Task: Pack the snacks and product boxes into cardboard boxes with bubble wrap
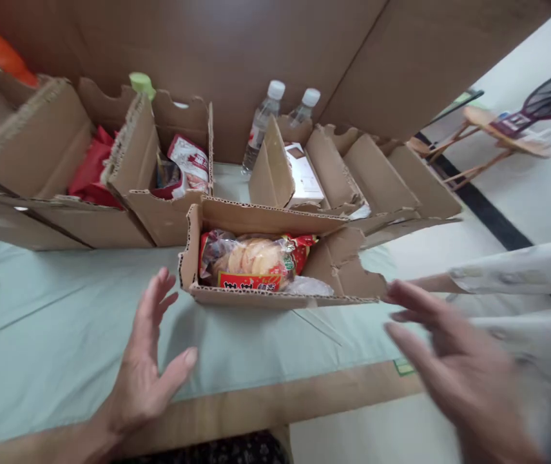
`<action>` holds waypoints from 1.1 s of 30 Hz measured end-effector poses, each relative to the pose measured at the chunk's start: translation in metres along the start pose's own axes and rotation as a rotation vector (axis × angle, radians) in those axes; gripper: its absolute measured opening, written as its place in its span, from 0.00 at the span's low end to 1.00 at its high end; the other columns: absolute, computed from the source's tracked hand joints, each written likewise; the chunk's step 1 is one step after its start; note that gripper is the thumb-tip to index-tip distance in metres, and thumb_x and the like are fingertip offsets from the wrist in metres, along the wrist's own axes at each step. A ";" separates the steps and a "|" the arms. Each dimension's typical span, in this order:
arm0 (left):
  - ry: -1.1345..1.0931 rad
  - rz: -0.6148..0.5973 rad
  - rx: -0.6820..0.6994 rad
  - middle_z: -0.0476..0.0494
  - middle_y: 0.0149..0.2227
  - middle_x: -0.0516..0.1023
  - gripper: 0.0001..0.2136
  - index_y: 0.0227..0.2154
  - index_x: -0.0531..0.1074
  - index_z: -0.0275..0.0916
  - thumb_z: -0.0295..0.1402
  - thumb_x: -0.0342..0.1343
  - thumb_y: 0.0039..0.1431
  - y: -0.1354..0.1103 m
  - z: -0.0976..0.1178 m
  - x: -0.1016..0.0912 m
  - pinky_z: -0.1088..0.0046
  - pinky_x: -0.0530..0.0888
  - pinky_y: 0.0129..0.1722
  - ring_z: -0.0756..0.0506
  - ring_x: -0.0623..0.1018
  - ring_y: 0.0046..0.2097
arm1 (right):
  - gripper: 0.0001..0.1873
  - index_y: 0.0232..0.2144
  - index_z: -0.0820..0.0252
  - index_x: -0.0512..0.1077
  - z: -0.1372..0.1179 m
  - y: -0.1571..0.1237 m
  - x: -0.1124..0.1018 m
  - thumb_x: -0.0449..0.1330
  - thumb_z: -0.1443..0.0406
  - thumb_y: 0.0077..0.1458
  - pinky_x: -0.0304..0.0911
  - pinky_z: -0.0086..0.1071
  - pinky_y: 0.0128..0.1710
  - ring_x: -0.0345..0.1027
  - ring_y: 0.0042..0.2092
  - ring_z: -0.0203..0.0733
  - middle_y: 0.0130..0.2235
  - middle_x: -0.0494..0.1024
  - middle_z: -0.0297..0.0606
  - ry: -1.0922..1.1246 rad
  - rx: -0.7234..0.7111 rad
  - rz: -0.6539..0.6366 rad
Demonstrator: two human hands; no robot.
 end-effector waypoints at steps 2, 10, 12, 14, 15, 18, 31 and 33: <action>-0.090 -0.059 0.010 0.41 0.76 0.49 0.44 0.74 0.45 0.53 0.39 0.64 0.61 0.022 0.007 0.015 0.47 0.60 0.71 0.32 0.56 0.74 | 0.30 0.59 0.53 0.71 0.004 -0.006 0.044 0.61 0.45 0.62 0.76 0.43 0.43 0.79 0.43 0.48 0.52 0.81 0.45 0.184 0.009 -0.071; -0.080 -0.065 -0.118 0.36 0.64 0.71 0.36 0.68 0.60 0.45 0.44 0.65 0.59 -0.044 0.014 0.007 0.47 0.61 0.71 0.30 0.65 0.70 | 0.28 0.58 0.56 0.71 -0.029 -0.078 0.079 0.60 0.47 0.62 0.73 0.47 0.51 0.76 0.51 0.56 0.52 0.81 0.48 0.402 -0.005 -0.122; -0.054 0.024 -0.147 0.38 0.63 0.72 0.35 0.68 0.62 0.47 0.42 0.65 0.59 -0.074 0.012 -0.020 0.49 0.61 0.71 0.31 0.65 0.70 | 0.30 0.63 0.54 0.68 -0.055 -0.091 0.072 0.61 0.50 0.62 0.72 0.48 0.54 0.75 0.54 0.57 0.55 0.79 0.47 0.422 -0.079 -0.162; -0.082 0.144 -0.087 0.40 0.65 0.71 0.35 0.68 0.61 0.49 0.41 0.66 0.59 -0.077 0.019 -0.043 0.51 0.60 0.72 0.33 0.65 0.70 | 0.35 0.66 0.54 0.65 -0.082 -0.083 0.071 0.63 0.49 0.60 0.71 0.49 0.56 0.74 0.55 0.58 0.57 0.78 0.48 0.472 -0.162 -0.230; -0.106 0.210 -0.035 0.41 0.66 0.70 0.36 0.68 0.60 0.49 0.41 0.66 0.58 -0.070 0.026 -0.050 0.52 0.60 0.72 0.33 0.65 0.71 | 0.37 0.65 0.55 0.66 -0.092 -0.074 0.072 0.64 0.48 0.59 0.70 0.50 0.57 0.74 0.55 0.58 0.57 0.78 0.48 0.503 -0.189 -0.254; -0.125 0.219 0.084 0.41 0.68 0.66 0.41 0.71 0.55 0.49 0.43 0.67 0.57 -0.034 0.051 -0.039 0.52 0.60 0.72 0.34 0.64 0.71 | 0.34 0.58 0.57 0.71 -0.091 -0.048 0.071 0.65 0.44 0.56 0.72 0.50 0.53 0.75 0.51 0.57 0.52 0.80 0.48 0.561 -0.131 -0.179; -0.146 0.176 0.066 0.37 0.67 0.67 0.37 0.69 0.57 0.44 0.41 0.65 0.59 -0.027 0.029 -0.033 0.52 0.62 0.70 0.33 0.67 0.69 | 0.26 0.50 0.57 0.72 -0.089 -0.096 0.096 0.64 0.48 0.56 0.72 0.47 0.48 0.74 0.46 0.54 0.44 0.80 0.45 0.508 0.044 -0.125; -0.138 0.114 0.048 0.36 0.65 0.69 0.36 0.67 0.59 0.42 0.42 0.64 0.59 -0.007 0.023 -0.020 0.51 0.65 0.68 0.33 0.70 0.66 | 0.26 0.50 0.57 0.71 -0.078 -0.094 0.102 0.63 0.47 0.57 0.72 0.47 0.46 0.74 0.45 0.53 0.45 0.80 0.45 0.502 0.103 -0.074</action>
Point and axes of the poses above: each hand's wrist, its own y-axis towards the middle knuckle, its own x-axis out of the palm, z = x × y, the point moved 3 cm from there along y, towards the middle knuckle
